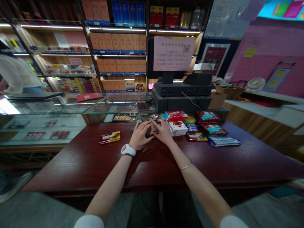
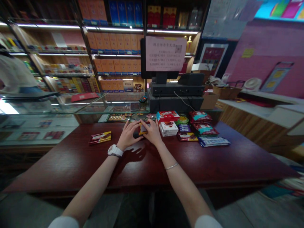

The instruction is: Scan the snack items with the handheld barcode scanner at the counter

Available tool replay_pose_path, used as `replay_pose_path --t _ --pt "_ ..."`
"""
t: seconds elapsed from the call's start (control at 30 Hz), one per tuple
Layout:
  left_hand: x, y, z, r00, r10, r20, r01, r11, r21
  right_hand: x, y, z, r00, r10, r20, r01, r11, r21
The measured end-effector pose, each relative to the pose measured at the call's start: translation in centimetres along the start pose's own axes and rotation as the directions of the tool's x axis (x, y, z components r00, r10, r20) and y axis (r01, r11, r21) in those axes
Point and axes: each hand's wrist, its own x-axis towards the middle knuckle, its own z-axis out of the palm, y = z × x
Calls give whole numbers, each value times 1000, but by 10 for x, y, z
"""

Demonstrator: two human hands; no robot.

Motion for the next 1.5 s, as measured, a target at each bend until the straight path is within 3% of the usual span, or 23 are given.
replay_pose_path --t 0.27,0.53,0.8,0.93,1.07,1.27,1.5 --pt "0 -11 3 999 -40 -32 41 998 45 0 1 3 1000 18 16 -18 1000 -15" --pt "0 -17 -10 998 -20 -57 23 999 39 -2 28 4 989 140 48 -142 989 35" --pt "-4 -28 -11 996 -13 -89 22 995 97 -3 30 0 997 80 5 -80 995 55" --pt "-5 -30 -11 994 -89 -55 98 980 174 -2 25 -3 1000 9 -19 -9 999 38" --pt "-5 -28 -8 996 -84 11 78 966 248 -1 18 -4 999 -52 -7 52 998 35" --pt "-7 -27 -1 996 -39 84 19 974 224 -2 12 -3 999 -46 9 46 998 39" --pt "-7 -29 -3 996 -51 75 34 977 210 -2 10 0 999 -38 12 38 999 39"
